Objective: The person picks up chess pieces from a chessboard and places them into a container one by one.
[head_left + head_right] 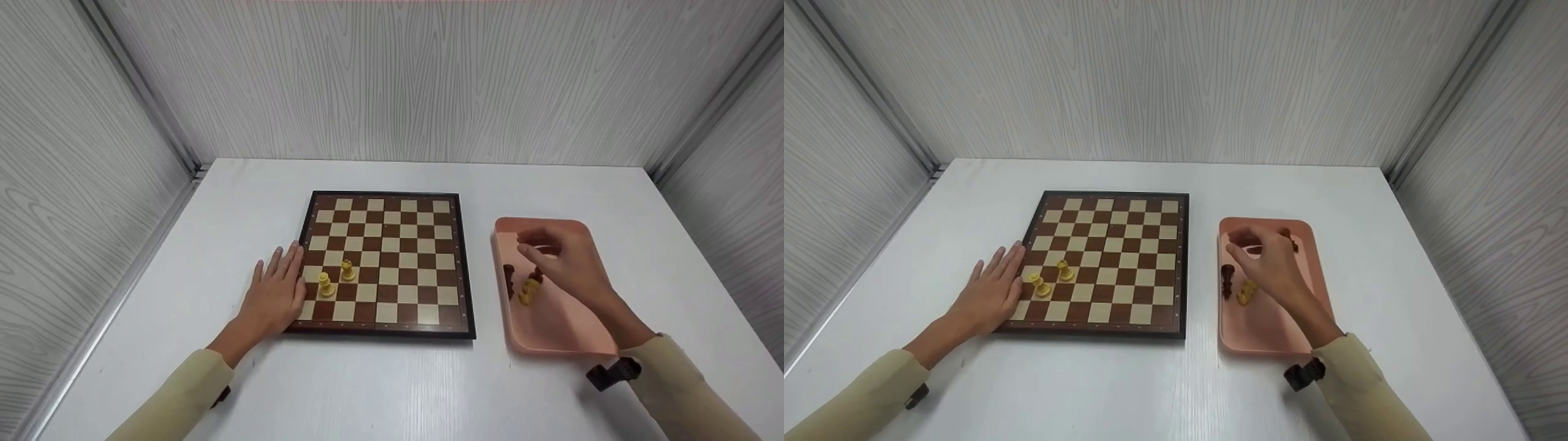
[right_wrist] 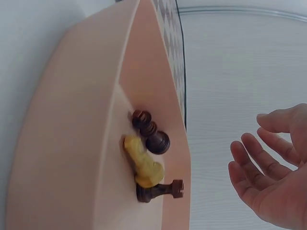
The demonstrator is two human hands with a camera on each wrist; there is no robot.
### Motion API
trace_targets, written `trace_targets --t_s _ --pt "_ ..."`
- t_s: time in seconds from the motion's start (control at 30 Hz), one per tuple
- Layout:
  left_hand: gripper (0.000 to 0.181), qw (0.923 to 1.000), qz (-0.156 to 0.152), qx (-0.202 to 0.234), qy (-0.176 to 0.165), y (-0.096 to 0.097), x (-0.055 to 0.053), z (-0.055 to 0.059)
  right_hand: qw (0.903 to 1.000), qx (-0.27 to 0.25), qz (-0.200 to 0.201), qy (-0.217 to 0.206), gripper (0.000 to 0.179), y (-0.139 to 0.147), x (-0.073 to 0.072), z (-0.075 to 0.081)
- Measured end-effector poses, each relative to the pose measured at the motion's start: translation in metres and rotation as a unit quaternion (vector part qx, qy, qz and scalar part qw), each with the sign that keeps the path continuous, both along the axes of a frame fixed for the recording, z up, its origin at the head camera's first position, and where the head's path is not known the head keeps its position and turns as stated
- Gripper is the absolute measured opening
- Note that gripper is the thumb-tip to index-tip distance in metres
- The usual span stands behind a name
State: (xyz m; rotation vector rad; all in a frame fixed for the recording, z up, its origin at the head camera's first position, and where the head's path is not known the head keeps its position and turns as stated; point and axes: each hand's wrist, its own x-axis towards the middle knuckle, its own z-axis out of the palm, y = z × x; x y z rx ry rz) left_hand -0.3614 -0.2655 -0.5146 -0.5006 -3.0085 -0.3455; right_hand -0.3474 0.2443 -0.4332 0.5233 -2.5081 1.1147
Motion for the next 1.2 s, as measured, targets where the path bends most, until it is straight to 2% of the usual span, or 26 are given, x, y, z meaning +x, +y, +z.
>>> trace_targets --t_s 0.23,0.37,0.5,0.77,1.03,1.2 --pt "0.062 1.0 0.001 -0.001 -0.008 0.0 0.0 -0.002 0.9983 -0.044 -0.003 -0.038 0.021 -0.021 0.006 0.004" --pt "0.062 1.0 -0.001 0.004 -0.004 0.0 0.001 -0.001 0.9965 -0.065 -0.008 -0.052 0.023 -0.032 0.008 0.003" --pt "0.061 0.9999 -0.004 0.012 0.003 0.0 0.002 0.0 0.9947 -0.082 0.004 -0.062 0.025 -0.038 0.006 0.001" --pt "0.061 0.9999 -0.004 0.01 0.002 -0.002 0.0 0.0 0.989 -0.132 0.023 -0.062 0.024 -0.058 0.003 -0.001" --pt "0.061 0.9999 -0.008 0.008 0.012 0.0 0.0 0.004 0.985 -0.152 0.028 -0.076 0.026 -0.082 0.001 -0.006" --pt "0.061 1.0 -0.004 0.002 0.002 0.0 0.0 0.004 0.9806 -0.176 0.043 -0.075 0.027 -0.094 -0.002 -0.006"
